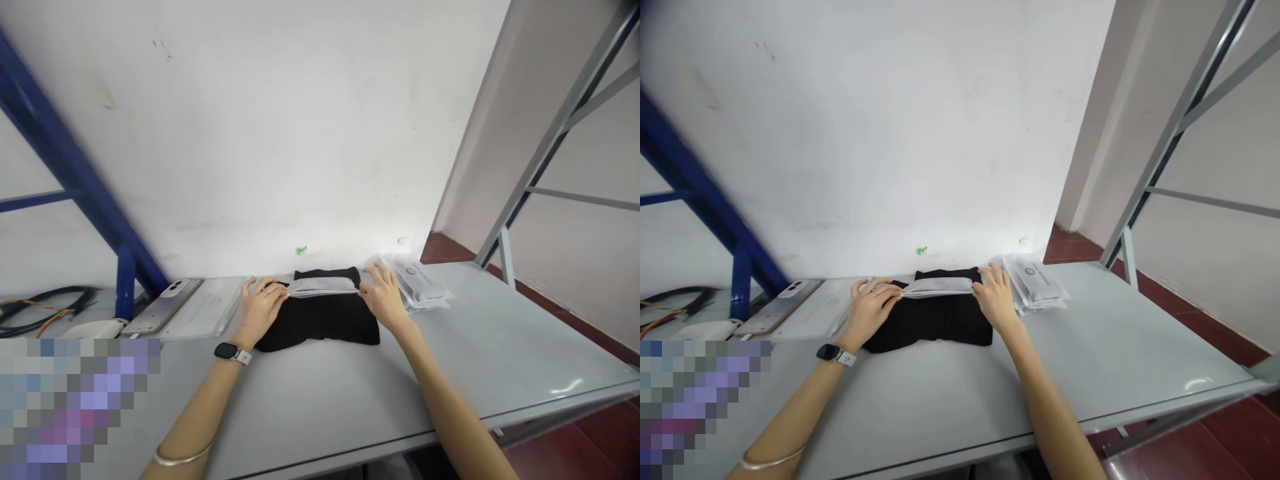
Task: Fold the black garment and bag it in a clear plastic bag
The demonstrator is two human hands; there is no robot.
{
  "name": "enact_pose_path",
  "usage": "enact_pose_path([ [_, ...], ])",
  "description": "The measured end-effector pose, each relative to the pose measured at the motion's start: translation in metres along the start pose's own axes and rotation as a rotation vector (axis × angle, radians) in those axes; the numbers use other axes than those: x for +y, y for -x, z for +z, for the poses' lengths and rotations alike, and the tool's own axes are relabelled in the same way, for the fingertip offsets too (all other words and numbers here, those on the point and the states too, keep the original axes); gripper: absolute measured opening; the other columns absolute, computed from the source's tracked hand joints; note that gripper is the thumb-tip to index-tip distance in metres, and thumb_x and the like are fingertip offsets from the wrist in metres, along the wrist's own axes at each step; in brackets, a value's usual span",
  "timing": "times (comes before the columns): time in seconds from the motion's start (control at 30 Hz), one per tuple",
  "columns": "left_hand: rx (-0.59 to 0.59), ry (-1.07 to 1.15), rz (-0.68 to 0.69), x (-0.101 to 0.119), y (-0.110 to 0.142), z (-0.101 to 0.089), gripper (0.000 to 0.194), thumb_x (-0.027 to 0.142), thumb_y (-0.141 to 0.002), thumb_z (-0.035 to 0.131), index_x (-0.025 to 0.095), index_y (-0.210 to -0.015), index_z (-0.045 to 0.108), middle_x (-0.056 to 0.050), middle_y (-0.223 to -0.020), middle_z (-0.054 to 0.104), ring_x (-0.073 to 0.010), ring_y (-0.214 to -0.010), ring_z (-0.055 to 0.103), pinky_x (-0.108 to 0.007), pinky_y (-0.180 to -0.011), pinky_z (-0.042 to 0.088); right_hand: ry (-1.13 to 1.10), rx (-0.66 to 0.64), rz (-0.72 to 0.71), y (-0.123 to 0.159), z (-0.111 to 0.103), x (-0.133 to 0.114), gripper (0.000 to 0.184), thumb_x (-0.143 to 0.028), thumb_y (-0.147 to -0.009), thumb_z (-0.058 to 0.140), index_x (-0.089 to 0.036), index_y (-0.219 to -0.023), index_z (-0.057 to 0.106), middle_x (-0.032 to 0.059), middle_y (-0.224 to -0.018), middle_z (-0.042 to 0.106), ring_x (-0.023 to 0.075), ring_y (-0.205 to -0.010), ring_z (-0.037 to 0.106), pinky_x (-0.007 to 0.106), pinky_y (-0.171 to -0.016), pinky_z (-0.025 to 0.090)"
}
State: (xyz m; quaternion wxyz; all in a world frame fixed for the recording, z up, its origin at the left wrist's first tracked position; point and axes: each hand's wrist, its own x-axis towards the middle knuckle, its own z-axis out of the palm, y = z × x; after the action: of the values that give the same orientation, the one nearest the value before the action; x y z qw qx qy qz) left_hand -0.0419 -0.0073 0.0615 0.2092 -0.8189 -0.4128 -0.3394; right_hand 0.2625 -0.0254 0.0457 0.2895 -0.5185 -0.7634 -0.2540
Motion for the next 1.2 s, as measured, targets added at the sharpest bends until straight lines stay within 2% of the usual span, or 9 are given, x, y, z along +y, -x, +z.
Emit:
enact_pose_path([
  [0.17, -0.002, -0.004, -0.004, -0.001, 0.000, -0.003, 0.018, 0.020, -0.090, 0.051, 0.023, -0.082, 0.066, -0.002, -0.094, 0.074, -0.0235, -0.103, 0.061, -0.050, -0.099, 0.028, -0.007, 0.006, -0.006, 0.000, -0.001, 0.001, 0.017, -0.012, -0.086, 0.056, -0.021, -0.076, 0.066, 0.0071, -0.110, 0.061, 0.0321, -0.124, 0.040, 0.044, -0.092, 0.039],
  [0.33, 0.010, 0.006, -0.021, -0.001, 0.000, -0.003, 0.018, 0.021, -0.091, 0.051, 0.023, -0.080, 0.065, -0.001, -0.093, 0.074, -0.0231, -0.101, 0.062, -0.049, -0.099, 0.028, -0.046, -0.005, 0.015, 0.001, -0.004, 0.000, 0.009, -0.014, -0.084, 0.059, -0.021, -0.080, 0.064, 0.0087, -0.115, 0.058, 0.0332, -0.124, 0.039, 0.046, -0.093, 0.040],
  [0.37, 0.012, 0.006, -0.017, 0.000, 0.000, -0.003, 0.017, 0.021, -0.091, 0.051, 0.023, -0.081, 0.065, -0.001, -0.093, 0.074, -0.0228, -0.100, 0.062, -0.049, -0.099, 0.028, -0.064, -0.007, 0.017, 0.001, -0.004, -0.003, 0.007, -0.015, -0.083, 0.060, -0.021, -0.085, 0.064, 0.0095, -0.118, 0.056, 0.0333, -0.124, 0.038, 0.046, -0.094, 0.040],
  [0.47, 0.024, 0.000, 0.012, 0.002, 0.000, -0.003, 0.015, 0.022, -0.092, 0.051, 0.022, -0.084, 0.063, -0.001, -0.094, 0.074, -0.0219, -0.100, 0.062, -0.048, -0.100, 0.028, -0.126, -0.025, -0.047, 0.001, -0.005, -0.019, 0.016, -0.018, -0.083, 0.060, -0.021, -0.099, 0.061, 0.0109, -0.127, 0.050, 0.0319, -0.128, 0.035, 0.047, -0.097, 0.039],
  [0.57, 0.027, -0.004, 0.061, 0.006, 0.000, -0.004, 0.014, 0.020, -0.092, 0.051, 0.022, -0.086, 0.063, -0.001, -0.095, 0.073, -0.0213, -0.101, 0.062, -0.048, -0.101, 0.027, -0.157, -0.051, -0.137, 0.001, -0.004, -0.037, 0.020, -0.015, -0.087, 0.054, -0.020, -0.105, 0.060, 0.0116, -0.130, 0.048, 0.0304, -0.130, 0.034, 0.046, -0.099, 0.039],
  [0.67, 0.011, -0.007, 0.105, 0.010, -0.001, -0.006, 0.013, 0.019, -0.091, 0.051, 0.022, -0.088, 0.063, -0.002, -0.095, 0.073, -0.0216, -0.102, 0.062, -0.047, -0.101, 0.027, -0.166, -0.051, -0.136, 0.002, -0.002, -0.046, 0.025, -0.013, -0.088, 0.050, -0.020, -0.110, 0.058, 0.0125, -0.130, 0.049, 0.0306, -0.130, 0.035, 0.047, -0.099, 0.039],
  [0.9, -0.008, -0.018, 0.138, 0.015, -0.004, -0.011, 0.012, 0.017, -0.090, 0.051, 0.023, -0.089, 0.063, -0.002, -0.093, 0.073, -0.0215, -0.101, 0.063, -0.047, -0.100, 0.030, -0.177, -0.044, -0.082, 0.003, 0.001, -0.044, 0.015, -0.016, -0.091, 0.049, -0.019, -0.098, 0.062, 0.0129, -0.126, 0.053, 0.0305, -0.128, 0.038, 0.045, -0.094, 0.042],
  [1.07, 0.007, -0.017, 0.168, 0.016, -0.002, -0.007, 0.014, 0.016, -0.090, 0.050, 0.022, -0.088, 0.062, -0.001, -0.092, 0.073, -0.0211, -0.100, 0.063, -0.046, -0.098, 0.031, -0.166, -0.005, -0.024, 0.005, 0.010, -0.045, 0.025, -0.018, -0.095, 0.044, -0.018, -0.083, 0.066, 0.0111, -0.124, 0.056, 0.0297, -0.125, 0.040, 0.043, -0.092, 0.042],
  [1.2, -0.013, 0.000, 0.206, 0.022, -0.001, -0.004, 0.017, 0.014, -0.090, 0.048, 0.022, -0.091, 0.063, -0.003, -0.094, 0.073, -0.0216, -0.102, 0.062, -0.046, -0.097, 0.031, -0.138, 0.009, 0.000, 0.007, 0.015, -0.044, 0.020, -0.016, -0.092, 0.049, -0.020, -0.090, 0.069, 0.0108, -0.130, 0.053, 0.0305, -0.125, 0.040, 0.044, -0.093, 0.042],
])
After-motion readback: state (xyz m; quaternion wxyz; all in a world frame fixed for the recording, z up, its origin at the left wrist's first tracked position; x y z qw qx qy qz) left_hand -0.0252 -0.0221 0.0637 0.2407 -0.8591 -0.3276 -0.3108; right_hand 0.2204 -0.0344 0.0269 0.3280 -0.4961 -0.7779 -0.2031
